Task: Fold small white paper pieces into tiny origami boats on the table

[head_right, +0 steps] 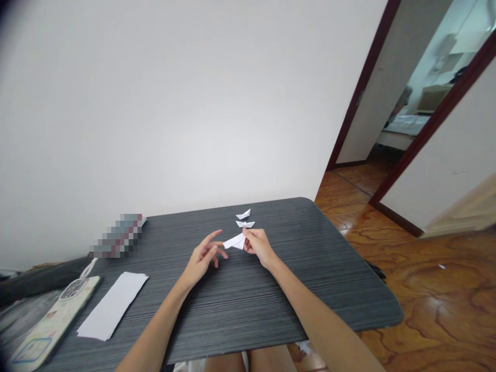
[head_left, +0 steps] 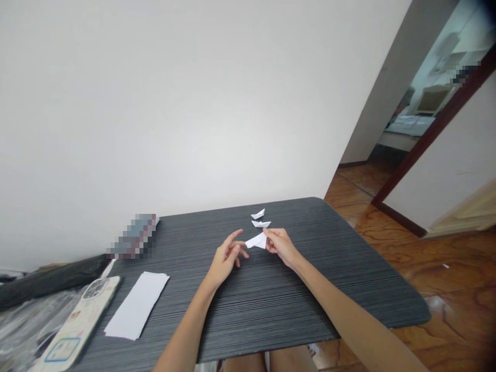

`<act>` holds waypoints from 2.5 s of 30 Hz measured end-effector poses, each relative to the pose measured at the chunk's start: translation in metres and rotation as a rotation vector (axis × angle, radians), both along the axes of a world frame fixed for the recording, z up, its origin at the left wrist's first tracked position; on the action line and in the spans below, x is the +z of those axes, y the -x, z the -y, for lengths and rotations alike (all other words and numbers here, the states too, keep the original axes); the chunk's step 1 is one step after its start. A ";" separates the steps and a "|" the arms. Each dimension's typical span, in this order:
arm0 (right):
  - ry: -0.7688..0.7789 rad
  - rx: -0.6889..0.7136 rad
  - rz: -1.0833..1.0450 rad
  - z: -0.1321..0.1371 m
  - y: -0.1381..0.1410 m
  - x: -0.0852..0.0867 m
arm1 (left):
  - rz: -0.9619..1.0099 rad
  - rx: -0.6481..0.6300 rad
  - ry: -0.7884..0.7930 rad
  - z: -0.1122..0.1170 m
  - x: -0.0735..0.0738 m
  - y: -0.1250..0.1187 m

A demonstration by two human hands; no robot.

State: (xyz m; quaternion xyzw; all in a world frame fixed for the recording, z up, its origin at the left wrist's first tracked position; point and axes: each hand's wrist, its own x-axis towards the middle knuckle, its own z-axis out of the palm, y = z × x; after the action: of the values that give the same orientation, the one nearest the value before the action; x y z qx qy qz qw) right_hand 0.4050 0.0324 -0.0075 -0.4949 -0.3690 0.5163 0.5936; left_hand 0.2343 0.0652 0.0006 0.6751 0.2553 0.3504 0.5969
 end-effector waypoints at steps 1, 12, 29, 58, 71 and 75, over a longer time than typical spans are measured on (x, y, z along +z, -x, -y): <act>-0.011 0.011 -0.008 0.000 0.001 0.000 | 0.000 -0.005 -0.049 0.000 -0.001 -0.001; -0.038 0.116 -0.088 0.002 0.006 0.004 | -0.027 0.040 -0.184 0.008 -0.003 -0.007; -0.208 0.150 0.323 0.003 0.006 0.008 | 0.236 0.073 0.183 0.002 -0.006 -0.007; -0.539 0.129 0.473 0.015 0.010 0.015 | 0.259 0.136 0.211 0.007 0.005 -0.008; -0.470 0.147 0.120 0.010 0.008 0.014 | 0.239 0.132 0.025 0.012 0.012 -0.005; -0.494 0.141 0.179 0.009 0.006 0.012 | 0.226 0.151 0.040 0.010 0.009 -0.005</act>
State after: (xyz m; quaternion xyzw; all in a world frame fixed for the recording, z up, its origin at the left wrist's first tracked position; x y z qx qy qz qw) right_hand 0.3988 0.0236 0.0046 -0.3518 -0.5685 0.4047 0.6238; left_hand 0.2398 0.0554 0.0099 0.5983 0.2433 0.4630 0.6070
